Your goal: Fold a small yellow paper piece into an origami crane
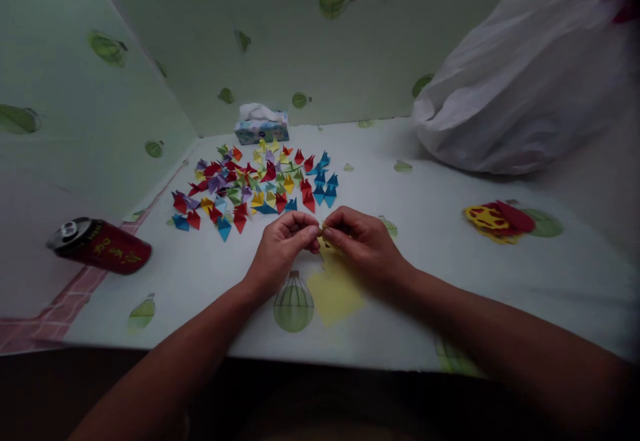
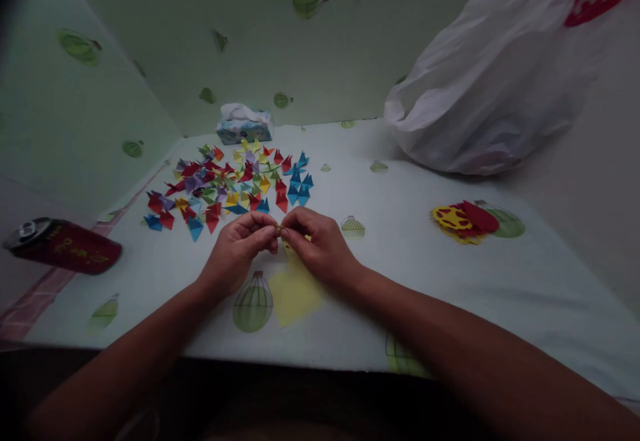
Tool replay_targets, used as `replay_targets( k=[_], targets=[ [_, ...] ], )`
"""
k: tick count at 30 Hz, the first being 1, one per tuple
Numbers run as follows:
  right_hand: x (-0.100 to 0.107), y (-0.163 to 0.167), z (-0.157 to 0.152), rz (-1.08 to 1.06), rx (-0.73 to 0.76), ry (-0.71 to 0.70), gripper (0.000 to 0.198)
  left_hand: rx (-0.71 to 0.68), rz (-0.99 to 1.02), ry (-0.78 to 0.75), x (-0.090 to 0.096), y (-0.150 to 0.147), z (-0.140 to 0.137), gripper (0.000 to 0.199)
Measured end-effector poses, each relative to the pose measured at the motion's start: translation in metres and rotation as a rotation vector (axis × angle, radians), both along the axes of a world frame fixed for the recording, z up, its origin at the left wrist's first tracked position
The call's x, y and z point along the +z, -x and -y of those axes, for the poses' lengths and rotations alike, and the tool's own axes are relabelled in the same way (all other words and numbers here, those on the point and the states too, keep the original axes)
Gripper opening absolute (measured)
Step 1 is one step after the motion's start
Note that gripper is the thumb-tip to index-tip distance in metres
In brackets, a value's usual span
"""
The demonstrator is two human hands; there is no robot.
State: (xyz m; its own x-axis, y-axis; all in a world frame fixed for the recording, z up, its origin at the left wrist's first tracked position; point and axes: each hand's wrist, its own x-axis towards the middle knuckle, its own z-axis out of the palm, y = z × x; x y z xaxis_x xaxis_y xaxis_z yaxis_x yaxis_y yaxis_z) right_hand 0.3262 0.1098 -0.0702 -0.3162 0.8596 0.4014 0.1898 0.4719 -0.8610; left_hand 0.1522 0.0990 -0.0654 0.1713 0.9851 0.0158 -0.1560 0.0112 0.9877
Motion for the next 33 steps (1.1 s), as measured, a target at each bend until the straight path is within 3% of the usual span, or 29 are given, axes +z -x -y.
replay_targets(
  k=[10, 20, 33],
  targets=[
    [-0.003, -0.001, -0.003, 0.035, -0.029, -0.085, 0.010, -0.128, 0.042, 0.258, 0.005, 0.001, 0.000, 0.026],
    [-0.001, -0.001, -0.005, 0.067, 0.037, -0.190, 0.013, -0.186, 0.089, 0.429, 0.011, 0.005, -0.002, 0.026],
    [-0.003, 0.000, -0.003, 0.049, 0.021, -0.115, 0.011, -0.179, 0.096, 0.400, 0.014, 0.005, -0.001, 0.023]
  ],
)
